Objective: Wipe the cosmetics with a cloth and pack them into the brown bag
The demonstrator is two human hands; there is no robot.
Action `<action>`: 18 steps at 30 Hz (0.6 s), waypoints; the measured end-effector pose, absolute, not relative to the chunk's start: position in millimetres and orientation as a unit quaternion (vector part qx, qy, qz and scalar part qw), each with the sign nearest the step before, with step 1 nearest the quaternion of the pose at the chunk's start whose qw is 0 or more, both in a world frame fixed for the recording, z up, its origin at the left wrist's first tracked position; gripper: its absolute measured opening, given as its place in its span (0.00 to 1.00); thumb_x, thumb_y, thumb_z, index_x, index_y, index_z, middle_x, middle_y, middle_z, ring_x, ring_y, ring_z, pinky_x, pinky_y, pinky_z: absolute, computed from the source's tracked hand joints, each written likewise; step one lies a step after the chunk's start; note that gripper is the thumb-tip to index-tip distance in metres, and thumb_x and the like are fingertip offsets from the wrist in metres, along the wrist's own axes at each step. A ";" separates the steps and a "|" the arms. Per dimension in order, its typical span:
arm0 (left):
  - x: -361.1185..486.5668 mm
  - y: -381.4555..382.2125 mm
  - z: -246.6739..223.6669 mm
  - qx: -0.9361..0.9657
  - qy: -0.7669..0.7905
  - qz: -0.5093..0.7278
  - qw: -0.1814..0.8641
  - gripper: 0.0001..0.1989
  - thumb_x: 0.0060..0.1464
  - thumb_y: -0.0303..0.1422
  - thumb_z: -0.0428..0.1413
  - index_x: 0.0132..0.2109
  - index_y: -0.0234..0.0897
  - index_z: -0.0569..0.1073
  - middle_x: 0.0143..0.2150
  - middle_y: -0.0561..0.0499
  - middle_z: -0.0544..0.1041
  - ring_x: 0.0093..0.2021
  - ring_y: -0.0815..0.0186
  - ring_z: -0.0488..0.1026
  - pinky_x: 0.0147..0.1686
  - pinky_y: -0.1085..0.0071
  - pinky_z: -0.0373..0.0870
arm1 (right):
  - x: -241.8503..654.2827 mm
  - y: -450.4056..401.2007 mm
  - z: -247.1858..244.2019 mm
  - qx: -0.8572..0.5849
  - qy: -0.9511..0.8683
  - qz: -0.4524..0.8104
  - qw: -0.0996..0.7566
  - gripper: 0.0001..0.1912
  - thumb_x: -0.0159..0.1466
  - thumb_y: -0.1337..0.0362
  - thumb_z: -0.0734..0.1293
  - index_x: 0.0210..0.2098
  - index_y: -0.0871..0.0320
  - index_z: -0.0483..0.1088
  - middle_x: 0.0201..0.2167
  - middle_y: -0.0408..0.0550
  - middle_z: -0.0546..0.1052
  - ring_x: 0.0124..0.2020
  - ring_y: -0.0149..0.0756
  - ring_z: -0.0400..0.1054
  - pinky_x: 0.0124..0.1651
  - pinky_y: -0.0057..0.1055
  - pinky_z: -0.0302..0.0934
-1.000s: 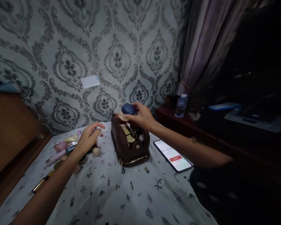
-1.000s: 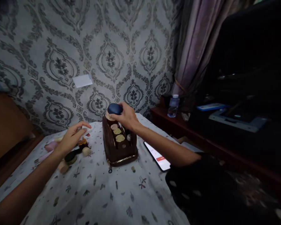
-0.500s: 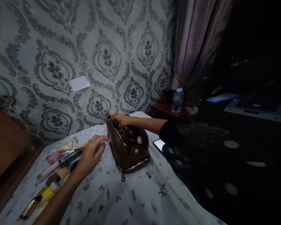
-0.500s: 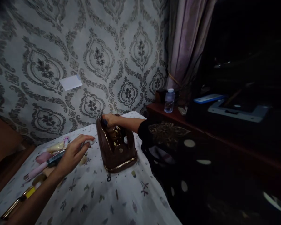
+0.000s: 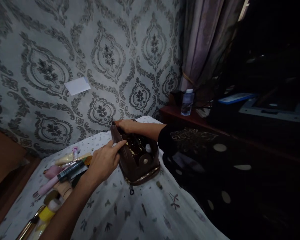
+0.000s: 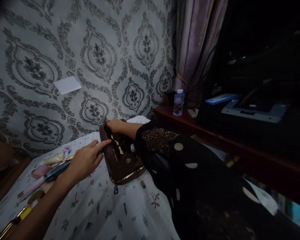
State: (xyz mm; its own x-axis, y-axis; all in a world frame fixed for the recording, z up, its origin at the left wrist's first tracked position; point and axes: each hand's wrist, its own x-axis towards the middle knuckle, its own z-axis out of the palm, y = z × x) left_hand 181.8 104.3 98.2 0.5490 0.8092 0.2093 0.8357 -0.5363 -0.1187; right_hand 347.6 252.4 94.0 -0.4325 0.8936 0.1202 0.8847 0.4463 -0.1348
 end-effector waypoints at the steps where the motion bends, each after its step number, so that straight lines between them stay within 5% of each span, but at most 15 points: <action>1: 181.7 103.3 99.0 -0.872 -0.476 -0.058 0.098 0.28 0.60 0.27 0.45 0.66 0.52 0.62 0.44 0.47 0.72 0.40 0.58 0.75 0.35 0.68 0.67 | 346.5 251.7 94.8 -0.529 -0.846 0.014 0.070 0.17 0.50 0.70 0.76 0.41 0.63 0.77 0.43 0.60 0.80 0.50 0.53 0.74 0.49 0.36 0.67; 5: 181.1 99.0 101.2 -0.865 -0.494 -0.038 0.077 0.29 0.61 0.28 0.45 0.67 0.52 0.59 0.46 0.48 0.72 0.42 0.57 0.75 0.36 0.66 0.68 | 343.0 245.8 98.6 -0.540 -0.840 -0.045 0.009 0.22 0.53 0.66 0.76 0.46 0.68 0.75 0.54 0.70 0.73 0.54 0.57 0.70 0.53 0.41 0.67; 18: 177.5 97.9 98.0 -0.868 -0.493 -0.039 0.049 0.31 0.61 0.28 0.45 0.69 0.51 0.55 0.46 0.48 0.72 0.42 0.57 0.74 0.37 0.66 0.66 | 344.2 240.4 100.7 -0.520 -0.847 -0.102 -0.033 0.25 0.60 0.58 0.72 0.54 0.63 0.72 0.54 0.66 0.73 0.51 0.50 0.73 0.50 0.37 0.68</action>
State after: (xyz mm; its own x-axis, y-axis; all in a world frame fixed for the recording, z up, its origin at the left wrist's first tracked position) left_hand 177.5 97.9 98.0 0.5100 0.8521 0.1172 0.8599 -0.5083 -0.0467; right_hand 344.2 240.4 100.7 -0.4573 0.8879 0.0512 0.8746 0.4385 0.2071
